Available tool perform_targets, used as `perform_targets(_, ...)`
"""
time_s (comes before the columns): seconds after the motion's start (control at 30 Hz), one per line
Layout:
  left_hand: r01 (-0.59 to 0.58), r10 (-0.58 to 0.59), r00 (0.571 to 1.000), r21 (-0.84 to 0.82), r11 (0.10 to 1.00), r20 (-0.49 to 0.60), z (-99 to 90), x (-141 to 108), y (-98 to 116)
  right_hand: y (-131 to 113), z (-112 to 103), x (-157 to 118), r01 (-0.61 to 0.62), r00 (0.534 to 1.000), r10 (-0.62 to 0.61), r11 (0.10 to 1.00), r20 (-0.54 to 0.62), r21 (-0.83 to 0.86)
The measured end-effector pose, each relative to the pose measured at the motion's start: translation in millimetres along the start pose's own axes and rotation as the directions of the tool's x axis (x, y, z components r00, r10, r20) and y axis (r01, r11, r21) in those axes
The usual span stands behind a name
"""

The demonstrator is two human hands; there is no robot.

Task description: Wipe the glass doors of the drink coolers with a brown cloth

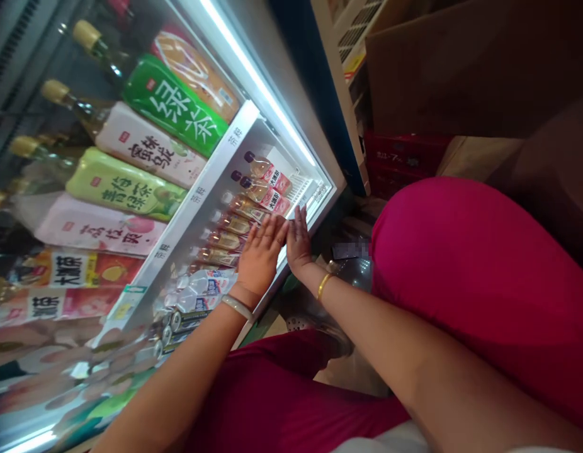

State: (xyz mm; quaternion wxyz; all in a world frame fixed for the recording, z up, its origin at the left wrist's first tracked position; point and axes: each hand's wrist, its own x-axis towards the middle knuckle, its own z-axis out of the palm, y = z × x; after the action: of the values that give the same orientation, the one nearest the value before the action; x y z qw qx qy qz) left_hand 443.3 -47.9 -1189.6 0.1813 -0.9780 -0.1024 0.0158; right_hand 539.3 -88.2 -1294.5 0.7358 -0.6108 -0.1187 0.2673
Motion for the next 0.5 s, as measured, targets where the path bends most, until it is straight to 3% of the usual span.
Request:
perform_targets(0.07, 0.039, -0.039, 0.997, 0.010, 0.999, -0.067, -8.7, 15, -2, 1, 14, 5, 0.053, 0.999, -0.053, 0.998, 0.002, -0.022)
perform_targets(0.13, -0.019, 0.020, 0.997, 0.018, 1.000, -0.076, -10.4, 27, 0, 5, 21, 13, 0.075, 0.997, -0.076, 0.996, -0.009, -0.047)
perform_targets(0.3, -0.227, 0.223, 0.972, 0.048, 0.973, 0.077, 0.2, 26, 0, 26, 16, 18, 0.117, 0.993, -0.116, 0.988, 0.017, -0.096)
perform_targets(0.4, -0.299, 0.291, 0.951, 0.072, 0.952, 0.104, -1.7, 24, -8, 31, 12, 17, 0.150, 0.988, -0.146, 0.980, 0.038, -0.131)
perform_targets(0.5, -0.333, 0.325, 0.939, 0.058, 0.941, 0.116, -6.5, 40, -11, 31, 10, 24, 0.159, 0.987, -0.155, 0.970, 0.038, -0.184)
